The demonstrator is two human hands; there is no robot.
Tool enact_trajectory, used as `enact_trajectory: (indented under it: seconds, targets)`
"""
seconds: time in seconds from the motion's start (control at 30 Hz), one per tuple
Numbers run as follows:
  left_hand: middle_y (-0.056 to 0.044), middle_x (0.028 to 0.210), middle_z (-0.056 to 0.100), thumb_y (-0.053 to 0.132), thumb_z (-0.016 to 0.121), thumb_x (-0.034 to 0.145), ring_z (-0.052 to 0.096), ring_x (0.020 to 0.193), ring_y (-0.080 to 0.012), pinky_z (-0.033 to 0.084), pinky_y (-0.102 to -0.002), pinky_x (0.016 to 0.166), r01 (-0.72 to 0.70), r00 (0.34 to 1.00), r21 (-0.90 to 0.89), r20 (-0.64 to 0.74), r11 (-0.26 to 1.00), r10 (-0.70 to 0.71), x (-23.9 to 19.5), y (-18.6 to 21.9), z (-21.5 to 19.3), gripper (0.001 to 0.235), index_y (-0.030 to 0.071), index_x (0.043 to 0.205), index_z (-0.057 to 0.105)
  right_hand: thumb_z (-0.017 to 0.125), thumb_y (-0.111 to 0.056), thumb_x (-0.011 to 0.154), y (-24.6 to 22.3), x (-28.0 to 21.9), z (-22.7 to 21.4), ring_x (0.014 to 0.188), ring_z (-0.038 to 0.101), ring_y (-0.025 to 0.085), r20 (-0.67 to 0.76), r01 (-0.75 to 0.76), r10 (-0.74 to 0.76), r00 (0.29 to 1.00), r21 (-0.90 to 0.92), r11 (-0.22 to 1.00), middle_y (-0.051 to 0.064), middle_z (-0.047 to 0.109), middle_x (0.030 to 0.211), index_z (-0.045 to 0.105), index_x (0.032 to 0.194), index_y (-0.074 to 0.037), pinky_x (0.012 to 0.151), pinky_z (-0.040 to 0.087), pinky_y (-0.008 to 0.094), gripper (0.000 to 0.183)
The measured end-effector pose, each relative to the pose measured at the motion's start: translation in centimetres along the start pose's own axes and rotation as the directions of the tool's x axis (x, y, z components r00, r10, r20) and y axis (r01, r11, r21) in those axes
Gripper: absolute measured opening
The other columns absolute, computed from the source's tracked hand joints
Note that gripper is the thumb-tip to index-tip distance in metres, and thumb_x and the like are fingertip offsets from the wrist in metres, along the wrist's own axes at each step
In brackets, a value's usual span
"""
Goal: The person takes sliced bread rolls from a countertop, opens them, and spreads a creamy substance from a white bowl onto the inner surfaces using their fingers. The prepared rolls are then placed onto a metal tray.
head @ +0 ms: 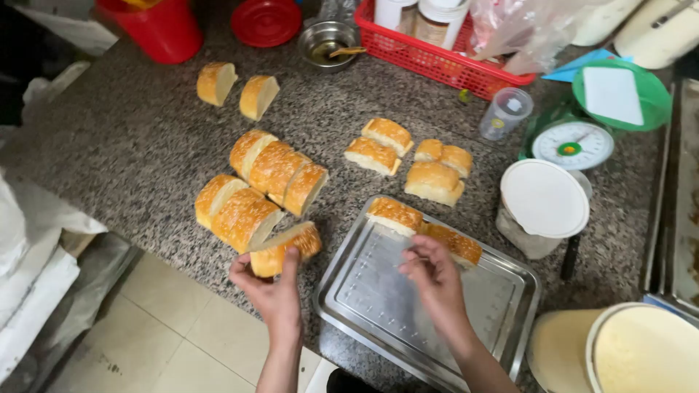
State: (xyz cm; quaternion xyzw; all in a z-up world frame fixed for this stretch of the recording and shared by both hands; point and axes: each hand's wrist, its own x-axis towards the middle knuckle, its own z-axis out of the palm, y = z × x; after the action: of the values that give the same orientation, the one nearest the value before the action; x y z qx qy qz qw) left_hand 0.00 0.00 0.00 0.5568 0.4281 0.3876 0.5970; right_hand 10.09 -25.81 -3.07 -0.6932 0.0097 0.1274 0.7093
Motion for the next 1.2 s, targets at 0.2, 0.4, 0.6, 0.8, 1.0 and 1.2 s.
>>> enact_trajectory:
  seconds: [0.2,0.4,0.6,0.8,1.0,1.2]
  targets:
    - [-0.014,0.172,0.066,0.005,0.084,0.094,0.065,0.148,-0.0243,0.053,-0.037,0.125,0.318,0.868,-0.297,0.473,0.900,-0.150,-5.4,6.6,2.0,0.090,0.015,0.178,0.053,0.094,-0.019,0.098,-5.3,-4.9,-2.4,0.149,0.078,0.026,0.372,-0.043,0.017,0.928,0.061,0.997,0.014,0.068,0.175,0.034,0.189,-0.023,0.120,0.067,0.042,0.109]
    - [-0.018,0.178,0.065,0.016,0.085,0.107,0.065,0.153,-0.0250,0.051,-0.038,0.129,0.524,0.471,-0.259,0.882,0.811,-0.022,-12.5,7.9,7.3,0.073,0.012,0.172,0.053,0.101,-0.008,0.095,-7.2,-9.1,-9.7,0.131,0.075,0.016,0.155,0.185,-0.199,0.968,0.100,0.978,0.011,0.069,0.150,0.037,0.191,-0.016,0.107,0.057,0.030,0.116]
    - [-0.014,0.194,0.039,0.017,0.095,0.107,0.052,0.165,-0.0214,0.046,-0.037,0.137,0.363,-0.015,-0.133,0.989,0.922,0.148,-18.7,10.0,11.7,0.126,0.021,0.196,0.006,0.101,-0.003,0.095,-9.6,-13.8,-16.8,0.135,0.079,0.018,-0.035,0.205,-0.202,0.979,0.092,0.975,0.005,0.070,0.151,0.034,0.191,-0.016,0.118,0.060,0.032,0.117]
    - [-0.011,0.191,0.036,0.029,0.089,0.109,0.064,0.150,-0.0193,0.057,-0.040,0.134,-0.057,-0.255,-0.178,0.954,0.982,0.158,-25.3,15.9,17.6,0.109,0.016,0.190,0.018,0.078,-0.014,0.109,-9.3,-17.5,-25.9,0.117,0.088,0.031,-0.530,0.347,-0.293,0.796,0.003,0.938,0.018,0.082,0.148,0.052,0.176,-0.009,0.108,0.071,0.043,0.072]
    - [-0.020,0.190,0.045,0.019,0.094,0.103,0.070,0.154,-0.0363,0.058,-0.063,0.127,-0.784,-0.486,-0.131,0.737,0.607,-0.469,-34.6,16.3,23.8,0.106,0.038,0.188,0.034,0.059,-0.015,0.128,-10.6,-20.2,-33.3,0.106,0.080,0.029,-0.816,0.265,0.128,0.564,0.326,0.908,0.014,0.079,0.129,0.063,0.160,-0.014,0.101,0.064,0.038,0.032]
    - [-0.019,0.189,0.035,0.036,0.091,0.108,0.061,0.156,-0.0471,0.065,-0.058,0.112,-0.946,-0.320,-0.255,0.644,0.199,-0.695,-39.9,5.8,26.0,0.108,0.035,0.192,0.023,0.062,-0.014,0.127,-8.2,-20.7,-35.3,0.111,0.081,0.030,-0.767,0.185,0.206,0.607,0.389,0.903,0.014,0.080,0.131,0.068,0.156,-0.012,0.098,0.064,0.039,0.029]
